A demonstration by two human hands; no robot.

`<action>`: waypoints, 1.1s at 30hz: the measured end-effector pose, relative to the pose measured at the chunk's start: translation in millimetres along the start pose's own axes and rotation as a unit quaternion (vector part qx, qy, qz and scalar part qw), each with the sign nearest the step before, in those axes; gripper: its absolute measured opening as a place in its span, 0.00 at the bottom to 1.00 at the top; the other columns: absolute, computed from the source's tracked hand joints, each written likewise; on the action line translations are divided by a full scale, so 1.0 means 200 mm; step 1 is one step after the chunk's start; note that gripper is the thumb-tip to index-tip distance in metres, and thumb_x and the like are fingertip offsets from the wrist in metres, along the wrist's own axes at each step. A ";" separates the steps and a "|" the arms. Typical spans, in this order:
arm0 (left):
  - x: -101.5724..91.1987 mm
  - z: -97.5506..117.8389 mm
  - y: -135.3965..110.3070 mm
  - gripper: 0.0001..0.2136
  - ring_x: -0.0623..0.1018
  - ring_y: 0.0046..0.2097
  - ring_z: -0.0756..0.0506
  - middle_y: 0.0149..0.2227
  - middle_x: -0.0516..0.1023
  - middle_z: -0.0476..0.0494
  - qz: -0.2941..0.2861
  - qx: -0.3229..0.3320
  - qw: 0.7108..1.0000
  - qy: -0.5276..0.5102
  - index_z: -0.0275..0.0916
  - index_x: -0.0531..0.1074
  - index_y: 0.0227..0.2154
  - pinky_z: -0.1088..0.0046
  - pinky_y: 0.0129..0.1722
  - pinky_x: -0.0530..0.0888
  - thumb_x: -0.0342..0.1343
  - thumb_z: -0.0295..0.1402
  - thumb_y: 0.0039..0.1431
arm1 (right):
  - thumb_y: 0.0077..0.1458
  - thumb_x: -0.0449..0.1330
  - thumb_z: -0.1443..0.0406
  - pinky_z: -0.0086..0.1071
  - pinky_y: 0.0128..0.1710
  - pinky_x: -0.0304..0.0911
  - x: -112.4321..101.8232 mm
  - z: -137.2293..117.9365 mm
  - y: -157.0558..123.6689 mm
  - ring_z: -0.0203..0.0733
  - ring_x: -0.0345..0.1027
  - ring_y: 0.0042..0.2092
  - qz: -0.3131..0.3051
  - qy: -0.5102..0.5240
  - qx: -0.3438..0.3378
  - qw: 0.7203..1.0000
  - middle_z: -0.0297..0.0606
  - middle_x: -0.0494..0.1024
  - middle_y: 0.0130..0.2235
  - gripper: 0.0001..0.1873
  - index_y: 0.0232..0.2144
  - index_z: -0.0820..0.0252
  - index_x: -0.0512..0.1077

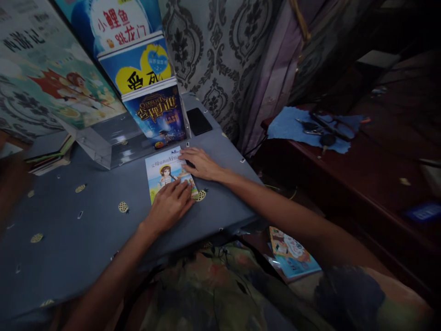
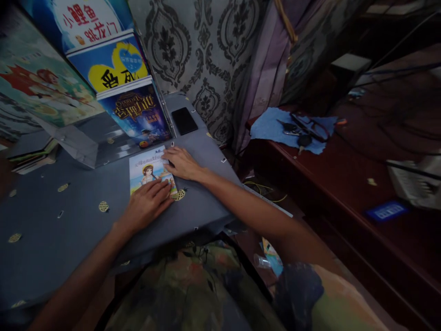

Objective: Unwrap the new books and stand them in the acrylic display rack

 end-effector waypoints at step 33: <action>0.03 0.00 -0.03 0.17 0.75 0.59 0.37 0.55 0.78 0.35 0.017 0.001 1.000 -0.024 0.37 0.72 0.56 0.54 0.58 0.73 0.47 0.35 0.70 | 0.66 0.51 0.65 0.39 0.45 0.65 -0.13 -0.31 -0.46 0.44 0.69 0.41 -0.007 0.074 -0.122 0.990 0.40 0.80 0.33 0.14 0.37 0.58 0.78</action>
Point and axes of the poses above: each hand's wrist, its own y-axis towards the middle knuckle, its own x-axis out of the palm, z = x × y, the point moved 5 cm from there along y, towards the middle knuckle
